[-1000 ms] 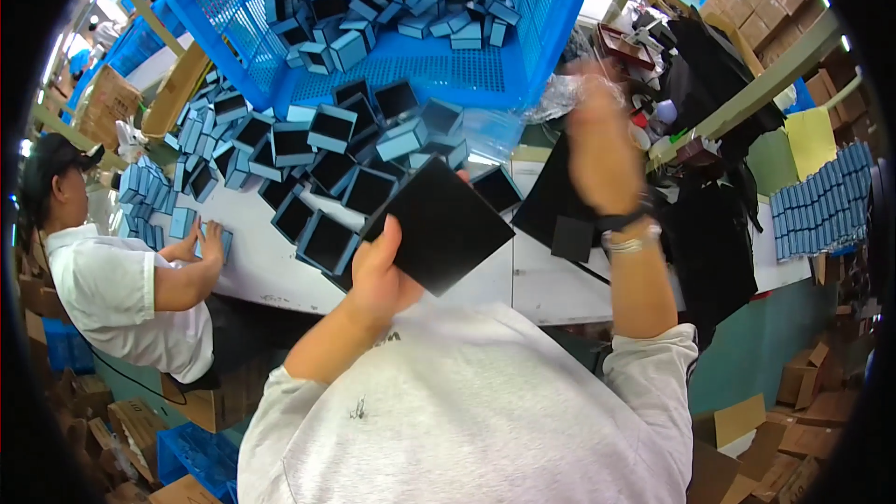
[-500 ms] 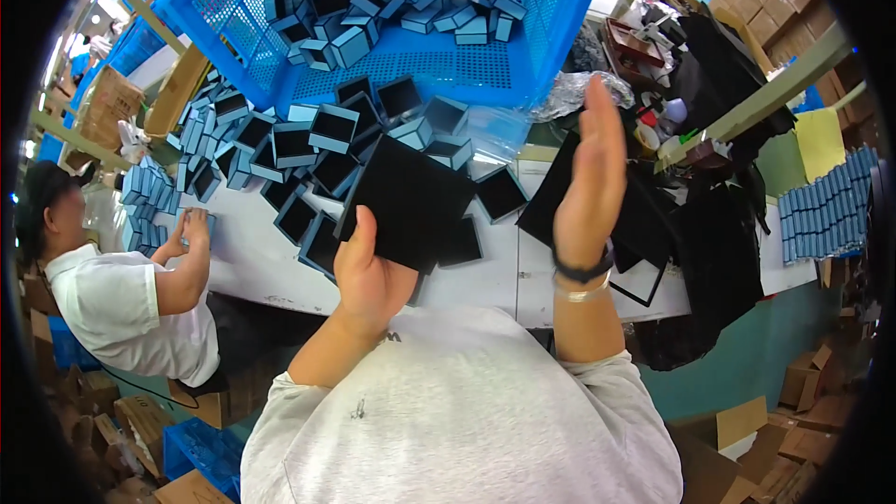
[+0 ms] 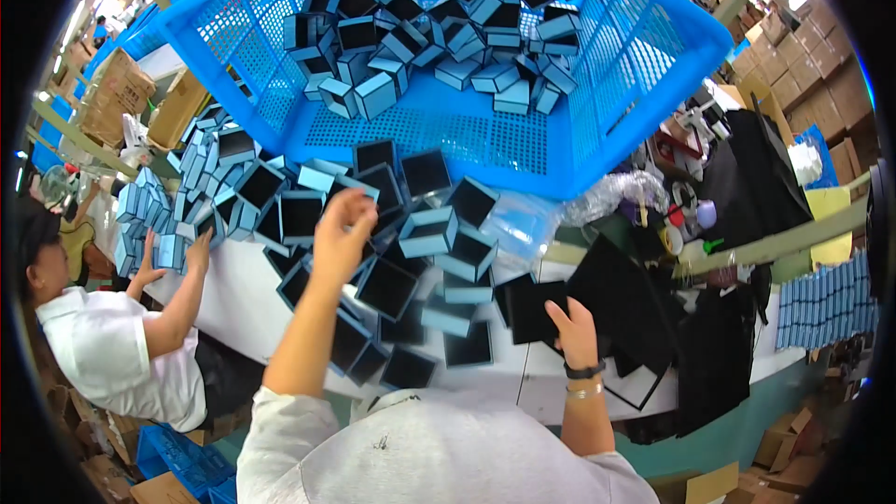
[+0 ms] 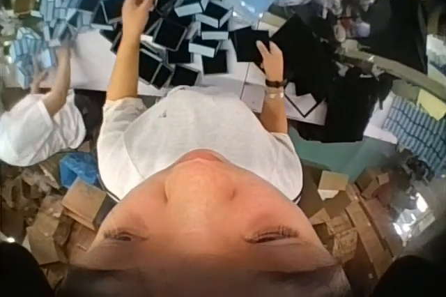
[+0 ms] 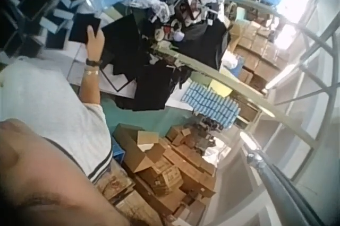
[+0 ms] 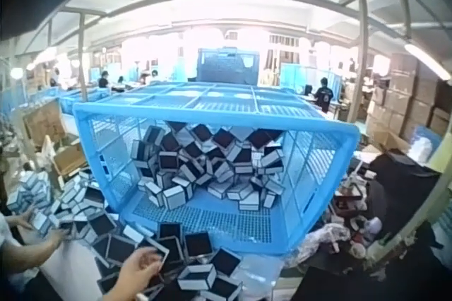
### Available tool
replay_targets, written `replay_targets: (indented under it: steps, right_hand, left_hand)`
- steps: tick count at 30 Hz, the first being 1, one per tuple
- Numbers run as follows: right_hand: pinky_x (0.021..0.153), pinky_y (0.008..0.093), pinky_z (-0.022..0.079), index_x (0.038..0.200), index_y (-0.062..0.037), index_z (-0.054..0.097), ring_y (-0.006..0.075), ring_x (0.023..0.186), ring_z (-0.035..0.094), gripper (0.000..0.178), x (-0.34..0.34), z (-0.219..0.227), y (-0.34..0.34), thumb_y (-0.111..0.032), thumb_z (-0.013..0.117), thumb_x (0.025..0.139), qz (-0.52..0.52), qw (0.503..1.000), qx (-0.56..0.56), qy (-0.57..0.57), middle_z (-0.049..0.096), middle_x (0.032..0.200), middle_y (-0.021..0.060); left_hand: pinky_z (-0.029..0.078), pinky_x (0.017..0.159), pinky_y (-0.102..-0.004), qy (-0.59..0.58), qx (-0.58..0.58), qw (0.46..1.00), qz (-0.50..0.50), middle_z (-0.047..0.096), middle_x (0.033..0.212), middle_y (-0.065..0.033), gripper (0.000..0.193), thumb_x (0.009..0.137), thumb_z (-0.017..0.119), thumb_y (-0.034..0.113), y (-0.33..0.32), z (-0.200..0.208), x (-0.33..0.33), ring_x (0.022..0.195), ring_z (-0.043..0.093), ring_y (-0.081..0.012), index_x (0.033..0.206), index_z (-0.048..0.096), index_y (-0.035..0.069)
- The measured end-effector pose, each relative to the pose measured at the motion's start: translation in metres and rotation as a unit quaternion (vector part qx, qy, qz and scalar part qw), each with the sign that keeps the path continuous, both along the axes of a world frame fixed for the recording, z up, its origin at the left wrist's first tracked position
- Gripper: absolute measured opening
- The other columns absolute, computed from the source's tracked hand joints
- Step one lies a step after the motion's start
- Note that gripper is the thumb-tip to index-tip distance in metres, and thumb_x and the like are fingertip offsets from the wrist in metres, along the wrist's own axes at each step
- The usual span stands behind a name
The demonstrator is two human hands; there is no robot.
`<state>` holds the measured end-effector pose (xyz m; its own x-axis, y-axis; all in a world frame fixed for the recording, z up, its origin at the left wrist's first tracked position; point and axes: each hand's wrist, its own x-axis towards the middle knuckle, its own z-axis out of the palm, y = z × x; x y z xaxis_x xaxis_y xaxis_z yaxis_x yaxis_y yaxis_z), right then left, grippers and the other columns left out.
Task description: Assembling small jewelry boxes by placing lids onto the base boxes.
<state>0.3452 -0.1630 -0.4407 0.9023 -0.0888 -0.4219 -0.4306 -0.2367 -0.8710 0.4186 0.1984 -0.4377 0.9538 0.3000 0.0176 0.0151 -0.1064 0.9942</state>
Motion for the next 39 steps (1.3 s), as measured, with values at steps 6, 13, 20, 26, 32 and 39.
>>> replay_targets:
  steps: [6,13,20,26,32,39]
  right_hand:
    - [0.039,0.0216,0.040,0.074,-0.0050,0.044,0.0047,0.052,0.039,0.027,0.029,-0.023,-0.020,-0.020,0.063,0.087,-0.055,0.998,-0.039,0.008,0.039,0.064,-0.0031]
    - [0.042,0.0216,0.046,0.075,-0.0035,0.044,0.0031,0.054,0.036,0.027,0.041,-0.052,-0.031,-0.017,0.064,0.086,-0.092,0.993,-0.061,0.050,0.033,0.064,-0.0048]
    - [0.052,0.0218,0.048,0.090,-0.0024,0.054,0.0041,0.061,0.044,0.016,0.063,-0.046,-0.012,-0.016,0.062,0.087,-0.119,0.992,0.008,0.038,0.045,0.070,-0.0046]
    - [0.080,0.0223,0.042,0.118,0.0031,0.052,0.0085,0.090,0.053,0.031,0.083,-0.001,0.028,-0.007,0.054,0.090,-0.078,0.958,0.214,-0.171,0.059,0.102,0.0020]
    - [0.095,0.0268,0.036,0.126,0.0052,0.045,0.0138,0.108,0.048,0.039,0.058,0.064,0.072,-0.014,0.052,0.093,0.101,0.946,0.264,-0.159,0.051,0.121,0.0063]
    - [0.098,0.0266,0.035,0.137,0.0017,0.028,0.0146,0.114,0.044,0.053,-0.033,0.065,0.078,-0.019,0.051,0.094,0.160,0.921,0.352,-0.056,0.047,0.123,0.0088]
  left_hand:
    - [0.042,0.094,-0.0406,0.115,0.289,0.948,0.067,0.045,0.128,-0.0246,0.069,0.070,0.074,0.028,0.127,-0.107,0.216,0.113,0.050,-0.0376,0.129,0.046,0.007]
    - [0.042,0.095,-0.0461,0.096,0.487,0.846,0.193,0.036,0.135,-0.0281,0.087,0.060,0.081,0.032,0.135,-0.161,0.333,0.117,0.044,-0.0463,0.136,0.040,0.027]
    - [0.049,0.082,-0.0439,0.042,0.484,0.874,0.015,0.054,0.103,-0.0193,0.059,0.060,0.080,0.013,0.089,-0.100,0.307,0.097,0.056,-0.0402,0.114,0.058,0.020]
    - [0.042,0.088,-0.0501,-0.219,0.539,0.790,-0.195,0.050,0.109,-0.0216,0.048,0.060,0.071,0.004,0.023,0.017,0.134,0.105,0.048,-0.0444,0.105,0.062,0.017]
    - [0.042,0.091,-0.0541,-0.362,0.400,0.776,-0.327,0.055,0.109,-0.0140,0.035,0.067,0.071,0.014,-0.033,0.064,-0.029,0.099,0.056,-0.0360,0.098,0.062,0.027]
    - [0.047,0.080,-0.0430,-0.227,0.175,0.936,-0.204,0.056,0.103,-0.0135,0.038,0.071,0.071,0.000,-0.054,0.049,-0.152,0.090,0.056,-0.0276,0.104,0.060,0.014]
